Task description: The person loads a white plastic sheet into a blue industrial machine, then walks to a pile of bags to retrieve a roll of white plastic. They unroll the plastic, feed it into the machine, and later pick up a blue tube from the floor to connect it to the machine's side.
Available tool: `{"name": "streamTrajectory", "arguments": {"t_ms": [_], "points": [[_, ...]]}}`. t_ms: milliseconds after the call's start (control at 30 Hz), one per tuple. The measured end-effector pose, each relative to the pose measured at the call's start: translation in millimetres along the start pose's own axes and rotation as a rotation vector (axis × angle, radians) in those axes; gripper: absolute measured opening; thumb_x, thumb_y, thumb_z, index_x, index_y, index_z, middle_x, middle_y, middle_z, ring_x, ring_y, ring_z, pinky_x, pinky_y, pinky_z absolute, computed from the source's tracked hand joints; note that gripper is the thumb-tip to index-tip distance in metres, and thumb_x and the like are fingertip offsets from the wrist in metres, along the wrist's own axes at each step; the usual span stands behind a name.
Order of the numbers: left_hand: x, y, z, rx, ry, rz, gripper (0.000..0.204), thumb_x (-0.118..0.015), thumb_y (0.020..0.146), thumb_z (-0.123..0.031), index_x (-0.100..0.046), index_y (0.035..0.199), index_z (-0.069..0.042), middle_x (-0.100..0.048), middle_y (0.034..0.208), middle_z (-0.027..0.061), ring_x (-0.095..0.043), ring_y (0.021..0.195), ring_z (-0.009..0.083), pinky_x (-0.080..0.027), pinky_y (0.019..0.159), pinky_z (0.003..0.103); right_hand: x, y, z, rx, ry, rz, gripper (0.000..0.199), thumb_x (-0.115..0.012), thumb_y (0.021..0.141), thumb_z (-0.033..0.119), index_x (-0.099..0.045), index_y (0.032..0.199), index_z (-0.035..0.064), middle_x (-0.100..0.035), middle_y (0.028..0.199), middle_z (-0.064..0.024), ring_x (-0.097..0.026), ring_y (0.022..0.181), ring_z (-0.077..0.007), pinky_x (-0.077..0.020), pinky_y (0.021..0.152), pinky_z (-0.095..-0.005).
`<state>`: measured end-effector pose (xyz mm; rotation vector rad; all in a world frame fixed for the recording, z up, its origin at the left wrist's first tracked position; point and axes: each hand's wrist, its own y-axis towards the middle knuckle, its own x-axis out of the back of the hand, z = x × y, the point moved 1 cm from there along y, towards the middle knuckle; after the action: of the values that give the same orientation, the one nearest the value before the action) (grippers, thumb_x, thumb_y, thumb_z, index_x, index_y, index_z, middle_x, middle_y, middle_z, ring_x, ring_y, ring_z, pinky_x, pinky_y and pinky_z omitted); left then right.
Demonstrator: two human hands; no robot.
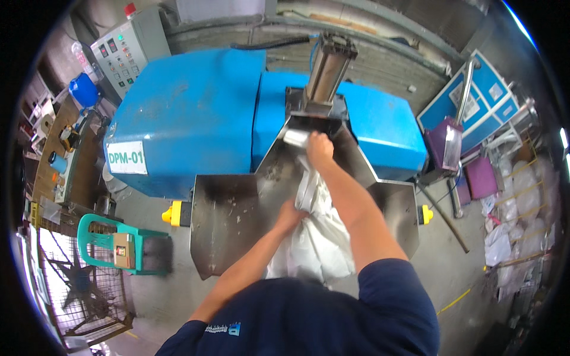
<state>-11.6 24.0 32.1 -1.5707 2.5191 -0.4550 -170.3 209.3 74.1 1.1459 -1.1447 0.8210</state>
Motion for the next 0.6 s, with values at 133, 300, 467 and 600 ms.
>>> {"name": "streamTrajectory", "arguments": {"t_ms": [133,300,467,600], "points": [[-5.9,16.6,-10.4,0.005,0.132,0.008,0.054,-0.073,0.066,-0.005,-0.062,0.119,0.0,-0.07,0.108,0.0186,-0.067,0.1,0.0304,-0.05,0.088,0.036,16.0,11.7,-13.6,0.134,-0.051,0.088,0.016,-0.055,0.085,0.014,-0.067,0.091,0.0046,-0.069,0.093,-0.0203,-0.07,0.086,-0.0365,-0.0575,0.073,-0.0433],[-6.0,11.8,-7.0,-0.067,-0.116,-0.05,0.052,-0.071,0.066,-0.002,-0.063,0.117,0.002,-0.07,0.105,0.016,-0.067,0.098,0.0271,-0.05,0.086,0.036,117.4,-4.2,-17.1,0.204,-0.137,0.098,0.014,-0.057,0.079,0.012,-0.067,0.088,0.0062,-0.07,0.089,-0.0201,-0.07,0.086,-0.0358,-0.0561,0.075,-0.0456],[-0.5,18.5,-7.6,-0.035,-0.286,-0.062,0.043,-0.07,0.067,-0.002,-0.067,0.11,0.001,-0.071,0.1,0.0144,-0.068,0.088,0.0247,-0.052,0.081,0.035,206.5,-73.3,-40.4,0.063,0.068,-0.026,0.025,-0.068,0.081,0.019,-0.067,0.099,0.0013,-0.068,0.101,-0.0208,-0.065,0.097,-0.0387,-0.0519,0.082,-0.0448],[28.8,31.4,-67.0,-0.06,-0.485,-0.106,0.035,-0.067,0.069,-0.003,-0.069,0.104,0.0,-0.071,0.092,0.0126,-0.068,0.082,0.0217,-0.052,0.076,0.034,230.7,-136.8,-80.4,-0.124,0.321,-0.21,0.037,-0.07,0.083,0.022,-0.065,0.112,-0.0012,-0.068,0.104,-0.0215,-0.063,0.097,-0.0416,-0.0492,0.085,-0.0444]]}}
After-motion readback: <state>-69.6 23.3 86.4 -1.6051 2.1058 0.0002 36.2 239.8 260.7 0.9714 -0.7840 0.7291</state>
